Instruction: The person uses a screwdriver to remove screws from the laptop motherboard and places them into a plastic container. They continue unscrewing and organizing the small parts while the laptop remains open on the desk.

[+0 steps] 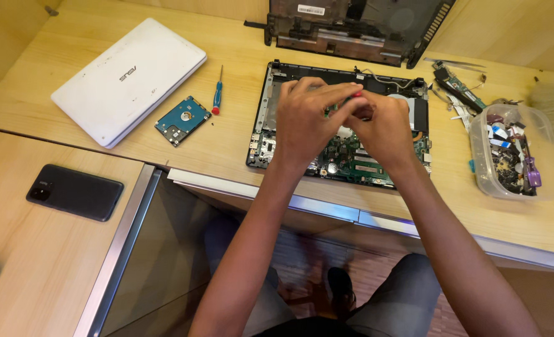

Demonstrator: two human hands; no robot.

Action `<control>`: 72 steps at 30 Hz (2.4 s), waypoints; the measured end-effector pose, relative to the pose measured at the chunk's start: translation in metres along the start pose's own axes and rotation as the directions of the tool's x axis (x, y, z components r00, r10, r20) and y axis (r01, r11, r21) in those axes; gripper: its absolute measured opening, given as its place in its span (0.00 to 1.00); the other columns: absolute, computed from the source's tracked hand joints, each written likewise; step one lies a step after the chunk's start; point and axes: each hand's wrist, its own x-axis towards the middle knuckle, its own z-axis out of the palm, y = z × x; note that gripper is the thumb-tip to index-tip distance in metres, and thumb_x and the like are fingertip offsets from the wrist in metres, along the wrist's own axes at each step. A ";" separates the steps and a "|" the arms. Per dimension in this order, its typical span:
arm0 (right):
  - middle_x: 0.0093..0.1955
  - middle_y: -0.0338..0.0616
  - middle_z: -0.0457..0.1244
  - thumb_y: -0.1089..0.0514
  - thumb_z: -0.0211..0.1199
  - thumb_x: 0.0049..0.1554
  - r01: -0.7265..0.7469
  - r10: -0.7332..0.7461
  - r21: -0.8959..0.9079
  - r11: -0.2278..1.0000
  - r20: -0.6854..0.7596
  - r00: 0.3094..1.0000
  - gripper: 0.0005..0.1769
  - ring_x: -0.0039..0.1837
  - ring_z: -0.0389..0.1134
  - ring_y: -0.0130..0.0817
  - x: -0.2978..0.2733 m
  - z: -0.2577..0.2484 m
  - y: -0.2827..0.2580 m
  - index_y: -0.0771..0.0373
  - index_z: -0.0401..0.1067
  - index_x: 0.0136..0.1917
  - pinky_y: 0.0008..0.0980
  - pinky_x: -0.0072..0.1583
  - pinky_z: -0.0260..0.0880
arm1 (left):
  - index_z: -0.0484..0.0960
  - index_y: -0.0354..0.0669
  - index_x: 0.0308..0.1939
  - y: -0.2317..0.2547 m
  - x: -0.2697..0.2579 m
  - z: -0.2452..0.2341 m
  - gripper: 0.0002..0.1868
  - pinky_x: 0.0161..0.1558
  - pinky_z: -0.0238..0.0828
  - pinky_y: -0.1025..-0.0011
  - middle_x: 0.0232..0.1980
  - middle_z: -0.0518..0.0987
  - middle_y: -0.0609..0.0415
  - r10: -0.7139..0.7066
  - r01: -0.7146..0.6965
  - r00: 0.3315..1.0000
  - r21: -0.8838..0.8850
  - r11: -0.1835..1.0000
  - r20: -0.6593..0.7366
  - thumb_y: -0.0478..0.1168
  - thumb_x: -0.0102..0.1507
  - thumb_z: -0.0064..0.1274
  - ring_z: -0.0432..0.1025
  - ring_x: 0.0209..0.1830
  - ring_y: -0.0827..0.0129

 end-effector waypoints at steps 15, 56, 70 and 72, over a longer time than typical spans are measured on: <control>0.25 0.35 0.65 0.52 0.79 0.53 -0.059 0.033 0.226 0.972 0.119 0.992 0.20 0.32 0.68 0.30 0.012 0.002 -0.018 0.56 0.67 0.38 0.26 0.45 0.67 | 0.88 0.67 0.43 -0.010 -0.002 0.001 0.08 0.46 0.57 0.73 0.41 0.88 0.70 0.000 -0.019 0.992 -0.151 0.988 -0.127 0.42 0.63 0.65 0.83 0.32 0.73; 0.49 0.60 0.66 0.69 0.67 0.57 -0.014 -0.001 0.380 0.925 0.039 0.999 0.13 0.58 0.70 0.52 -0.005 -0.024 -0.018 0.68 0.69 0.55 0.48 0.57 0.71 | 0.88 0.69 0.45 0.016 -0.002 0.005 0.09 0.46 0.56 0.74 0.35 0.87 0.66 0.017 -0.024 0.999 -0.196 0.980 -0.039 0.42 0.64 0.64 0.81 0.29 0.73; 0.56 0.56 0.70 0.72 0.59 0.63 -0.032 -0.054 0.606 0.795 0.123 0.991 0.12 0.65 0.65 0.37 -0.010 -0.004 -0.023 0.68 0.76 0.59 0.48 0.65 0.70 | 0.89 0.62 0.41 0.019 0.009 -0.018 0.07 0.42 0.60 0.72 0.27 0.85 0.57 -0.016 0.013 1.000 -0.178 0.984 -0.017 0.40 0.62 0.65 0.80 0.25 0.68; 0.37 0.42 0.71 0.63 0.76 0.57 -0.056 0.072 0.441 0.896 -0.021 0.997 0.05 0.50 0.72 0.25 -0.008 0.013 -0.012 0.61 0.80 0.45 0.31 0.51 0.74 | 0.88 0.64 0.43 0.015 0.006 -0.017 0.08 0.44 0.58 0.73 0.25 0.85 0.61 -0.008 0.006 1.000 -0.140 0.990 -0.015 0.41 0.62 0.65 0.79 0.25 0.72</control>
